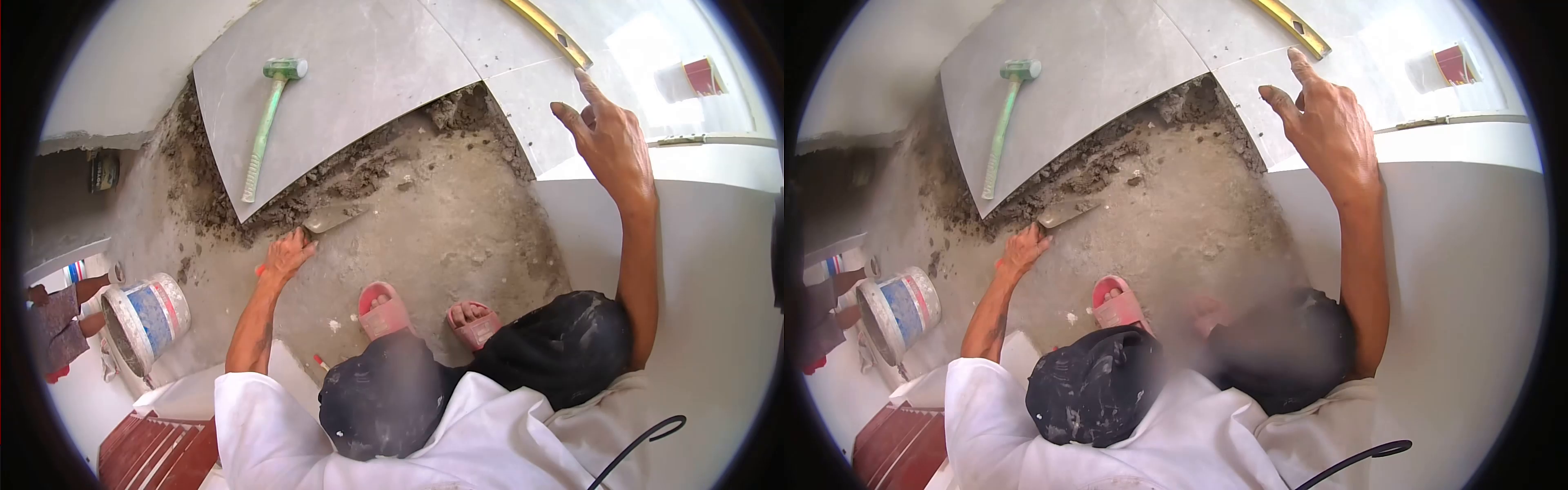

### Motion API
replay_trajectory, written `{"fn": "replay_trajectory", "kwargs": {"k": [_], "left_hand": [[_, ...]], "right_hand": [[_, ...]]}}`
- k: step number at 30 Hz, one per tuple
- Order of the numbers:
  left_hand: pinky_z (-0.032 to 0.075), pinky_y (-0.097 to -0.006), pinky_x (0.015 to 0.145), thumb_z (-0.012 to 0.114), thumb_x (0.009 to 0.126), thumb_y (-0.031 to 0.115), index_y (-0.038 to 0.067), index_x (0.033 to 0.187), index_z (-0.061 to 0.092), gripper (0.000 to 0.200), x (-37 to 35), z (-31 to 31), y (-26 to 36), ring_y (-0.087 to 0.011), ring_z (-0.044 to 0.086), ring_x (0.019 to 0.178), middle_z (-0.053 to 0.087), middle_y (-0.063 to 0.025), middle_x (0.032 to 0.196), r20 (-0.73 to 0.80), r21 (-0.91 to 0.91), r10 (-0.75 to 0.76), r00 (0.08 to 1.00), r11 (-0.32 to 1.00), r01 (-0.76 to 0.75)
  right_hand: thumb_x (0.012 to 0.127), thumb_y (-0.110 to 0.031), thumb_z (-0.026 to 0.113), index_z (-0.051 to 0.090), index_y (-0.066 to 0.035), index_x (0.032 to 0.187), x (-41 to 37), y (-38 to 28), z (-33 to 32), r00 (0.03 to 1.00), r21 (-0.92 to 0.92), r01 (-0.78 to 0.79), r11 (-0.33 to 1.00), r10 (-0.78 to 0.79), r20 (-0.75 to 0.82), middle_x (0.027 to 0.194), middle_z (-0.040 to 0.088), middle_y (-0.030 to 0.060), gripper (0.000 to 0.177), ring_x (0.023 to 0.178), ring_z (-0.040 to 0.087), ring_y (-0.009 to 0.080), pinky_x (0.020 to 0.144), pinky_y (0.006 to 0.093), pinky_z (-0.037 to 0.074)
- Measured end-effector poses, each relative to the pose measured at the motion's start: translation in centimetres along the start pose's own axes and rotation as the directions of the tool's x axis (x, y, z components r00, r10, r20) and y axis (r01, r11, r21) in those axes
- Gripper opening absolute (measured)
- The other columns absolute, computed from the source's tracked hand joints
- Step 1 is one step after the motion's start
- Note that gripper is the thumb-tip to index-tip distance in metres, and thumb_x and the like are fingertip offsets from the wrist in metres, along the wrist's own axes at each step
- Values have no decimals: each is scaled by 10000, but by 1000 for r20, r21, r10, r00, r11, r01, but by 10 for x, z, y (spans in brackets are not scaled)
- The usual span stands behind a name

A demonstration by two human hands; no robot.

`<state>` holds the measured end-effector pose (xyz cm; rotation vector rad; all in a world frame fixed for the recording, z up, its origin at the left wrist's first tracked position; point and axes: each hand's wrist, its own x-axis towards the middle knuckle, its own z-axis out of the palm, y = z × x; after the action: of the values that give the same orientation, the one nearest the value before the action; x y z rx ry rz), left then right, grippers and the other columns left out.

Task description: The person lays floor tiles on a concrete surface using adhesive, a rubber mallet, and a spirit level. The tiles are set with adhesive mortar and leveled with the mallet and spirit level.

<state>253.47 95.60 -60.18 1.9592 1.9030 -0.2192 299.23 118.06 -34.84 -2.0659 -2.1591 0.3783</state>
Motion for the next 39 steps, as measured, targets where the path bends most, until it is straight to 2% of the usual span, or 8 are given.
{"fn": "replay_trajectory", "kwargs": {"k": [9, 11, 12, 24, 29, 31, 34, 39], "left_hand": [[557, -485, 717, 581, 926, 371, -6, 1025, 586, 390, 125, -23, 117, -397, 694, 817, 692, -240, 920, -60, -177, -138, 989, 976, 126], [550, -488, 736, 571, 940, 390, -21, 1020, 611, 420, 130, -26, 130, -389, 695, 855, 691, -255, 924, -101, -307, -174, 980, 942, 135], [547, -490, 736, 568, 943, 397, -25, 1016, 616, 431, 130, -34, 140, -389, 694, 859, 691, -255, 921, -77, -343, -206, 976, 924, 168], [503, -525, 730, 515, 954, 470, -18, 974, 578, 493, 76, -35, 154, -462, 645, 859, 659, -289, 889, -133, -434, -394, 909, 848, 304], [498, -537, 730, 506, 961, 439, -25, 1027, 534, 470, 91, -20, 246, -486, 636, 849, 648, -294, 838, 34, -635, -261, 965, 740, 222], [494, -551, 745, 512, 954, 445, -40, 999, 559, 489, 114, -4, 270, -472, 645, 860, 648, -297, 845, -167, -658, -113, 980, 752, -26], [494, -546, 747, 516, 948, 453, -57, 964, 589, 515, 153, -25, 267, -461, 649, 865, 641, -309, 854, 40, -655, -195, 980, 736, 173], [493, -508, 717, 513, 950, 448, -93, 920, 603, 550, 149, -53, 209, -448, 648, 811, 634, -314, 843, -36, -504, -235, 971, 844, 185]], "right_hand": [[893, -397, 667, 541, -26, 1348, 11, 6, 3, 994, 30, 95, 995, -93, -50, 703, 651, 158, 601, 677, 647, 283, 667, 411, 511], [893, -391, 667, 540, -18, 1347, 10, 2, 1, 999, 54, 34, 998, -34, 8, 694, 648, 158, 601, 670, 646, 281, 664, 418, 511], [896, -392, 664, 545, -19, 1343, 12, 7, 12, 967, 32, 196, 980, -188, -170, 666, 636, 150, 595, 640, 644, 247, 637, 408, 513], [926, -438, 608, 494, -63, 1396, 5, 11, 4, 999, -9, 52, 999, -52, 13, 740, 672, 148, 612, 686, 682, 244, 646, 411, 563], [910, -432, 627, 506, -56, 1386, 7, 9, 0, 998, 63, 57, 996, -59, 36, 743, 679, 164, 618, 739, 690, 277, 679, 438, 550], [912, -424, 626, 506, -52, 1384, 6, 10, 0, 996, 46, 78, 996, -80, 38, 753, 680, 167, 612, 739, 690, 284, 680, 442, 547], [914, -413, 626, 500, -46, 1386, 4, 12, 4, 991, 34, 136, 990, -135, -22, 773, 682, 166, 610, 744, 689, 294, 684, 444, 544], [916, -408, 625, 483, -49, 1399, 6, 8, -2, 995, 46, 79, 996, -81, 51, 799, 679, 169, 619, 761, 683, 308, 694, 446, 540]]}}
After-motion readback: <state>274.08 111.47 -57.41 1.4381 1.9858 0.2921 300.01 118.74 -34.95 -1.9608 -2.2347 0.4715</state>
